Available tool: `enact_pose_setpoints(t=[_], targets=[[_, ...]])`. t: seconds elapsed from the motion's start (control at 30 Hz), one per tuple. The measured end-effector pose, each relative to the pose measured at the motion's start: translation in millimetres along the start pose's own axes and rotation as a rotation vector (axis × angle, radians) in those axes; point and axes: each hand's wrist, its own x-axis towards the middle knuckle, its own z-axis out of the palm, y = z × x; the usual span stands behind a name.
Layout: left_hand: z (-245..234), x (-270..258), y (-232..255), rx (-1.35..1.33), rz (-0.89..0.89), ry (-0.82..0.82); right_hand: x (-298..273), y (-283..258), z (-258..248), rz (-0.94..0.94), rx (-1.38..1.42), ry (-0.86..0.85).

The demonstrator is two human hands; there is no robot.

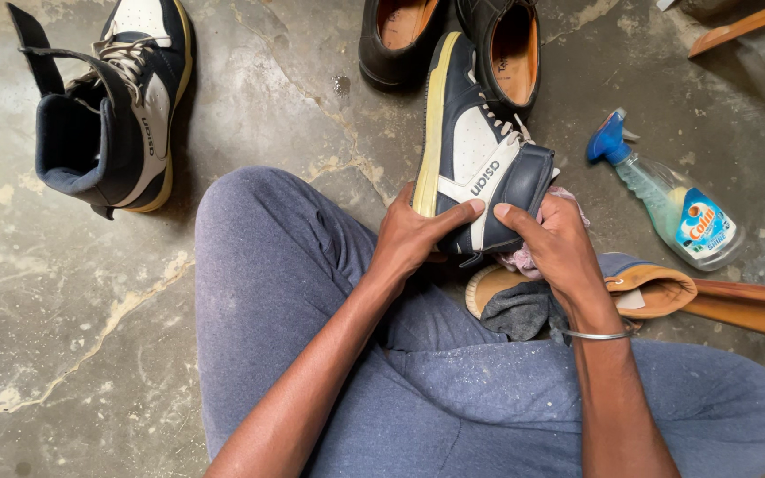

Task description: The person sits on the floor and cleans a high-top sneaker using a cloth and a spray bottle. They wipe the shoe's upper and sole, spray cleaner onto the surface, and continue wiping different areas of the shoe.

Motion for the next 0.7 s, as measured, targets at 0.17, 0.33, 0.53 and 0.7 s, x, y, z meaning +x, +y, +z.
enact_pose_setpoints(t=[0.17, 0.33, 0.53, 0.7], targets=[[1.1, -0.9, -1.3, 0.07, 0.081, 0.016, -1.0, -1.4, -2.9, 0.009, -0.046, 0.008], [1.8, -1.2, -1.3, 0.137, 0.098, 0.067, -1.6, 0.2, -3.5, 0.101, -0.074, 0.044], [1.9, 0.2, -1.9, 0.126, 0.103, 0.048, 1.7, 3.2, -3.1, -0.008, -0.05, 0.01], [1.2, 1.2, -3.8, 0.121, 0.107, 0.059, 2.1, 3.7, -3.5, 0.023, 0.004, -0.006]])
